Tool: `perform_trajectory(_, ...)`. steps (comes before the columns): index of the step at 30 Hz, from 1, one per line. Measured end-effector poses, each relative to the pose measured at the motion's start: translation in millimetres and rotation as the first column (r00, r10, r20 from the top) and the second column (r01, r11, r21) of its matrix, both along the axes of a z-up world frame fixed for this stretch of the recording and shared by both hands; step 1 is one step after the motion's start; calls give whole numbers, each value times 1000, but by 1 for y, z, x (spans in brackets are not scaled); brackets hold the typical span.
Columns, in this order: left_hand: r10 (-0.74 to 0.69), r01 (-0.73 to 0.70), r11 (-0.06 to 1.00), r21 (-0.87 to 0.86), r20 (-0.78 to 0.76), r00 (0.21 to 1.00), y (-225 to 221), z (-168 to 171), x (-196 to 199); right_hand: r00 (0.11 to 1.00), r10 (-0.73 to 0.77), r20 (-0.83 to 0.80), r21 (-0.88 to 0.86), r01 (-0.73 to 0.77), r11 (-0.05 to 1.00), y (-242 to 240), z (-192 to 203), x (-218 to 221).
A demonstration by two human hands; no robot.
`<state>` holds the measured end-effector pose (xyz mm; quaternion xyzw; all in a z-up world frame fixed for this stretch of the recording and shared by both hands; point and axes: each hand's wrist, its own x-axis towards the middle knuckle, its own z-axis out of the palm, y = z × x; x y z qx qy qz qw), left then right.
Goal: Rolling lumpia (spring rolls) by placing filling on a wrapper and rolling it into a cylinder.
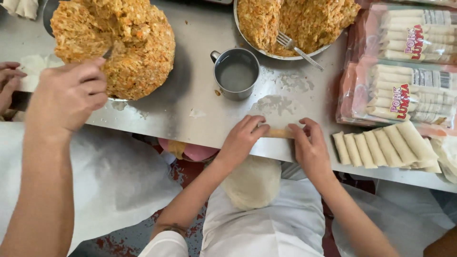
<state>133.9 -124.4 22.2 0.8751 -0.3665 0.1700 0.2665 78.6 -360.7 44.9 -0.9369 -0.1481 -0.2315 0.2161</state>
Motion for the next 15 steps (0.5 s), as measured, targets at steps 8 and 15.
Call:
perform_trajectory(8,215,-215,975,-46,-24,976,-19,-9,-10,984,-177,32,26,177,984,21,-31,7)
perform_trajectory(15,557,-536,829,157,-155,816,10,27,-43,914,-363,-180,-128,344,930,-16,4,-18)
